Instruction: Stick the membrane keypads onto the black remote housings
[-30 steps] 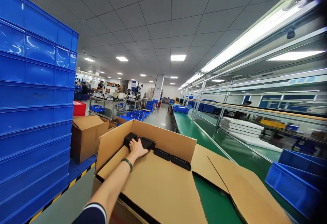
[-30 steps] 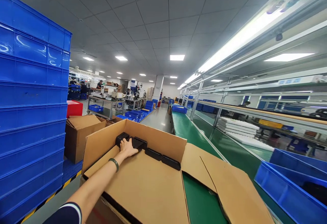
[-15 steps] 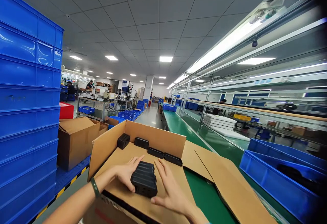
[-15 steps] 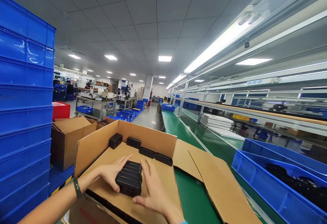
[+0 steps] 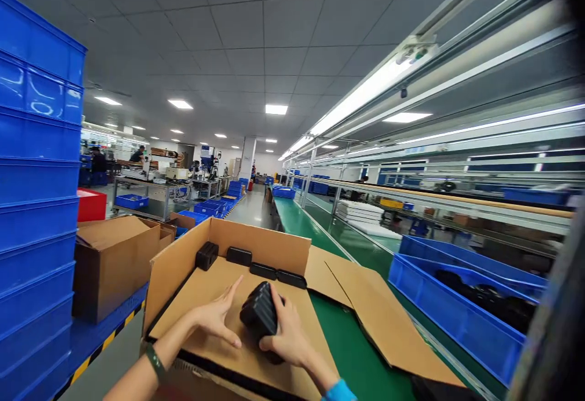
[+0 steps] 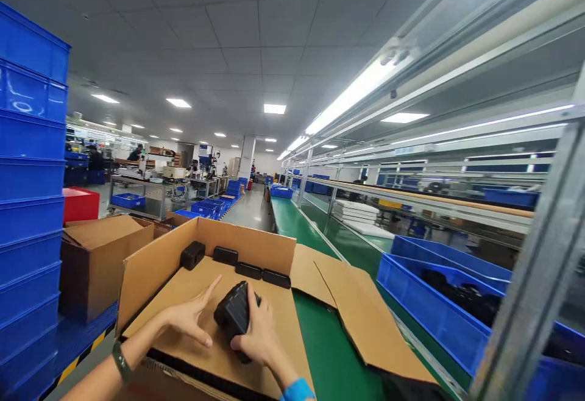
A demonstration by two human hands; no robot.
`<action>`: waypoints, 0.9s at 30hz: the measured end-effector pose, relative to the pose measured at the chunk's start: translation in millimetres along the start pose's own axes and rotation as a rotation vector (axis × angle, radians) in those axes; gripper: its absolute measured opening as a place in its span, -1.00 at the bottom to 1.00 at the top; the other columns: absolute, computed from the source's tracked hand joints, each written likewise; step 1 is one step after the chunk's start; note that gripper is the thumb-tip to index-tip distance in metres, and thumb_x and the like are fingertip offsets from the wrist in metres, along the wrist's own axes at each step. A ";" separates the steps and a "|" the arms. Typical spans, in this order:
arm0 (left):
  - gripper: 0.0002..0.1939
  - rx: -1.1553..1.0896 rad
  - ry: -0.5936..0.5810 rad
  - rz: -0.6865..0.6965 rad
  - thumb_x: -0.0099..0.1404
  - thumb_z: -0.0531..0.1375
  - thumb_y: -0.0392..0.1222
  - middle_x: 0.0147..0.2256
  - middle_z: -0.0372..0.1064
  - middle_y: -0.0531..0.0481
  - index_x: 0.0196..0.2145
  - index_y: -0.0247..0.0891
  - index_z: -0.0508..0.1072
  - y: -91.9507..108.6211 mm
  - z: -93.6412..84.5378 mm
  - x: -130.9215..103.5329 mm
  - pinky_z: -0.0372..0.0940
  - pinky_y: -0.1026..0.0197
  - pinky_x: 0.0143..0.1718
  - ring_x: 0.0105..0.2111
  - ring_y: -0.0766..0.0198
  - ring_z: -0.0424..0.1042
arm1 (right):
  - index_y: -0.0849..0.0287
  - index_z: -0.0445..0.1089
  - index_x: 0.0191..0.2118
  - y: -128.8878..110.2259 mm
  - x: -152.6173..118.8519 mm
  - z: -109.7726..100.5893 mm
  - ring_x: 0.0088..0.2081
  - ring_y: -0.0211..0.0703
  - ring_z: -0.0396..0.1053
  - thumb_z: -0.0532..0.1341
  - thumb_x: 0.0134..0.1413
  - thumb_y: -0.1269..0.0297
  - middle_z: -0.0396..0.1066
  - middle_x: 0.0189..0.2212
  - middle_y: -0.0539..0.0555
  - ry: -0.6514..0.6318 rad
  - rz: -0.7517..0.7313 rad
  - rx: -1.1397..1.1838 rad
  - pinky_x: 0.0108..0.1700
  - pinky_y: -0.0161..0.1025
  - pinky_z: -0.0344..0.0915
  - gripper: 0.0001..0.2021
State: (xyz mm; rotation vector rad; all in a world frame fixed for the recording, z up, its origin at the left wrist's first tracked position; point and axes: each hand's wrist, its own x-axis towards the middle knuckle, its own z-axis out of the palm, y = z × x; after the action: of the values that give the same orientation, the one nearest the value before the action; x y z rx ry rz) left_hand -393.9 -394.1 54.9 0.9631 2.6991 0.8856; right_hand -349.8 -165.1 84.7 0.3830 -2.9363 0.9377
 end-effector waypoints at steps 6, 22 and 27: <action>0.03 0.208 -0.018 -0.158 0.11 0.02 0.41 0.32 -0.31 -0.34 0.32 -0.34 -0.13 10.7 18.0 -16.8 -0.31 -0.18 0.26 0.31 -0.11 -0.34 | 0.22 0.27 0.06 94.3 -113.1 -90.2 -0.20 0.06 0.40 0.27 -0.23 0.11 0.47 -0.22 0.16 0.328 0.341 1.068 -0.09 -0.08 0.30 -0.36; -0.14 0.591 0.113 -0.167 0.17 -0.08 0.42 0.27 -0.11 -0.34 0.25 -0.22 0.07 -10.5 39.3 -7.1 -0.11 -0.12 0.24 0.29 -0.11 -0.15 | 0.19 0.33 -0.45 214.5 -183.2 -130.7 -0.26 0.23 0.44 0.16 0.01 -0.02 0.46 -0.44 0.29 0.652 1.141 1.214 -0.18 0.31 0.25 -0.67; -0.11 0.562 0.081 -0.169 0.17 -0.10 0.43 0.28 -0.16 -0.35 0.26 -0.24 0.06 -0.9 36.4 -8.1 -0.13 -0.14 0.25 0.29 -0.12 -0.19 | 0.25 0.38 -0.41 222.0 -168.5 -133.1 -0.19 0.28 0.44 0.25 -0.09 -0.12 0.47 -0.32 0.38 0.727 0.943 1.028 -0.21 0.30 0.26 -0.56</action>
State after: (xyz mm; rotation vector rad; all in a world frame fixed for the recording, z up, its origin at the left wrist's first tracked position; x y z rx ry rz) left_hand -376.5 -382.0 24.1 0.7681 3.1100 0.1283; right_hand -246.1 123.7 49.6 -1.1715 -1.6621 2.0214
